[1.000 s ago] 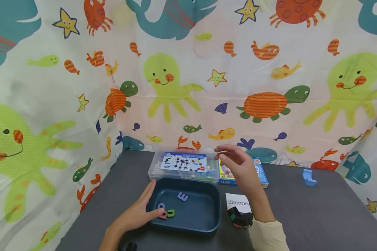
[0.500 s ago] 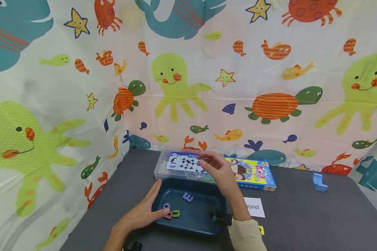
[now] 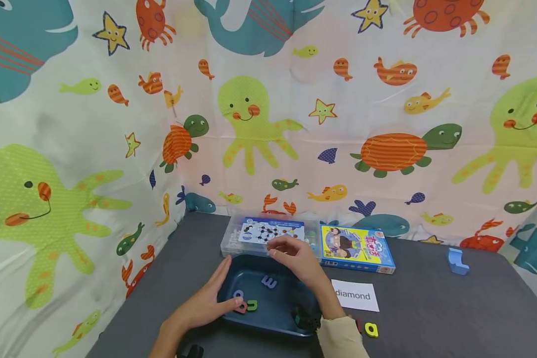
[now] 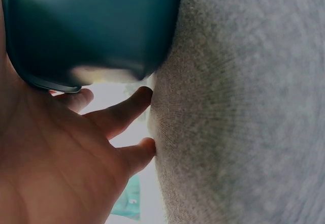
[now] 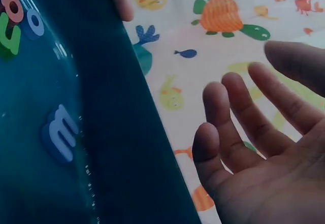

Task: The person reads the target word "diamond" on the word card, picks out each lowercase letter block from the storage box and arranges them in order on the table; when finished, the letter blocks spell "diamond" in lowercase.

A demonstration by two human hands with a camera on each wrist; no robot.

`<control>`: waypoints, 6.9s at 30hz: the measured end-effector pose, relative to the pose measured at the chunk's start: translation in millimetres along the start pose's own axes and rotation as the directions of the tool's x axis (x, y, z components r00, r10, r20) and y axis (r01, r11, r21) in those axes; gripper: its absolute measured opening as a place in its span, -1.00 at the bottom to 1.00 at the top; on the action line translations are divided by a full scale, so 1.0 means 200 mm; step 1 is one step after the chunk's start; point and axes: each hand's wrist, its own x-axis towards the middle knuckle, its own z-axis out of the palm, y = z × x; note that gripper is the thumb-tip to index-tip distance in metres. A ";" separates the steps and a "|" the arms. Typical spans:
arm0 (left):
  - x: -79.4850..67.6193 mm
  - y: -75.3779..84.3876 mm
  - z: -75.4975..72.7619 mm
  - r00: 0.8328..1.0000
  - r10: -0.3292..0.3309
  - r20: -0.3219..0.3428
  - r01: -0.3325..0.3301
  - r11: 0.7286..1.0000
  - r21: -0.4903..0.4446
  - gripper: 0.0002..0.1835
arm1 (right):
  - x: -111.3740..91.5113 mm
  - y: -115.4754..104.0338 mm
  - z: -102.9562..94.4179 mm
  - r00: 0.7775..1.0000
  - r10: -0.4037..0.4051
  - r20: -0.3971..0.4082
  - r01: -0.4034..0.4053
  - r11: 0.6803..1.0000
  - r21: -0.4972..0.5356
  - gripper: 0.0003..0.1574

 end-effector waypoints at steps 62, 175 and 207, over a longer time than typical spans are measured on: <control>-0.02 0.01 0.00 0.999 0.039 -0.001 -0.039 0.999 -0.003 0.17 | 0.01 0.06 0.08 0.898 0.185 0.399 0.088 0.813 -0.575 -0.67; 0.01 0.02 0.00 0.999 0.034 0.008 -0.034 0.999 -0.014 0.14 | -0.01 0.03 -0.02 0.986 0.099 0.137 -0.090 0.994 -0.068 -0.61; -0.01 0.02 0.01 1.000 0.010 -0.019 -0.009 1.000 0.011 0.17 | -0.37 -0.15 -0.38 0.981 0.137 -0.134 -0.162 0.966 -0.203 -0.56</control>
